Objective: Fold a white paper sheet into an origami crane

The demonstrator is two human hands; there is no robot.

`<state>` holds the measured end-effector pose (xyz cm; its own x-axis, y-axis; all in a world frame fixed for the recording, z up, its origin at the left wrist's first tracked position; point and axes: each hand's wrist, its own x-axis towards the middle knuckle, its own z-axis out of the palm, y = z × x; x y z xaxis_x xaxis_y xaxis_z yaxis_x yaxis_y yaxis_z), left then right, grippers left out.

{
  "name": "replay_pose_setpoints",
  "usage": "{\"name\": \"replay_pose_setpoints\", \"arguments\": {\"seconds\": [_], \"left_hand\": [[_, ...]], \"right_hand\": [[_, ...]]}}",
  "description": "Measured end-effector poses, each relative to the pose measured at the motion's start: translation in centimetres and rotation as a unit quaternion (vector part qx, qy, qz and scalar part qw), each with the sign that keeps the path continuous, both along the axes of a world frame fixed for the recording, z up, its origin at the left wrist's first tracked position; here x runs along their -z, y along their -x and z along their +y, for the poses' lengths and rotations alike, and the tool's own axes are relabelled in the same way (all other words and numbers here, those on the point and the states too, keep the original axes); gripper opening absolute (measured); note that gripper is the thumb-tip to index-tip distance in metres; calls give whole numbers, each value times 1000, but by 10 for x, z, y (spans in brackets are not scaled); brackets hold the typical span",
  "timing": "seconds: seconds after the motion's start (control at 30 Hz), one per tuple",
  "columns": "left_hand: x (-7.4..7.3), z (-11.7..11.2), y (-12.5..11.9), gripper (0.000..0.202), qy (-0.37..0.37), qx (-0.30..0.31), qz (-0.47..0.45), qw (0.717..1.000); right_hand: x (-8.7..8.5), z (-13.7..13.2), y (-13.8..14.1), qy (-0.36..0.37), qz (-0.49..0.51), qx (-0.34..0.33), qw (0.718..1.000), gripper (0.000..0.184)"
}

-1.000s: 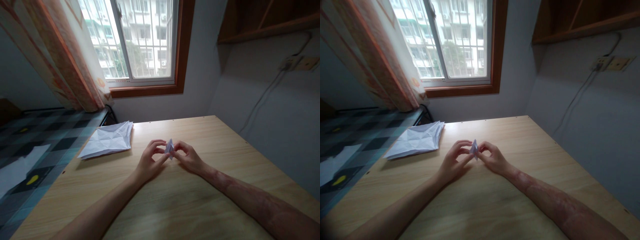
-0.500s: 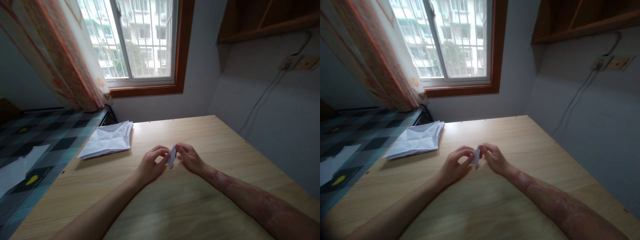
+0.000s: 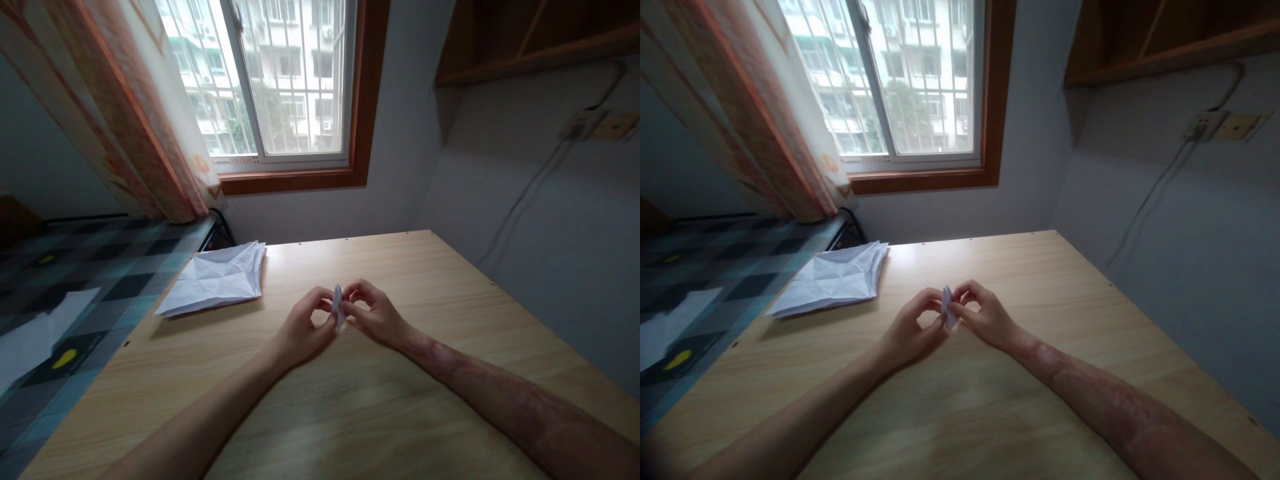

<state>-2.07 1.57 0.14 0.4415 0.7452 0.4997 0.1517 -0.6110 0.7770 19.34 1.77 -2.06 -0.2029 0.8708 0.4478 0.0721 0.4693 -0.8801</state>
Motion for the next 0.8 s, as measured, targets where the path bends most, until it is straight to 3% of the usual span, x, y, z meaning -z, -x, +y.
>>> {"name": "replay_pose_setpoints", "arguments": {"seconds": [0.17, 0.37, 0.57, 0.8], "left_hand": [[2, 5, 6, 18, 110, 9, -25, 994], [8, 13, 7, 24, 161, 39, -107, 980], [11, 15, 7, 32, 184, 35, -144, 972], [-3, 13, 11, 34, 169, 27, -82, 982]], "right_hand": [[3, 2, 0, -18, 8, 13, 1000, 22], [4, 4, -1, -20, 1, 21, 1000, 23], [3, 2, 0, 16, 19, 26, 999, 29], [2, 4, 0, 24, 15, 45, 999, 30]]}}
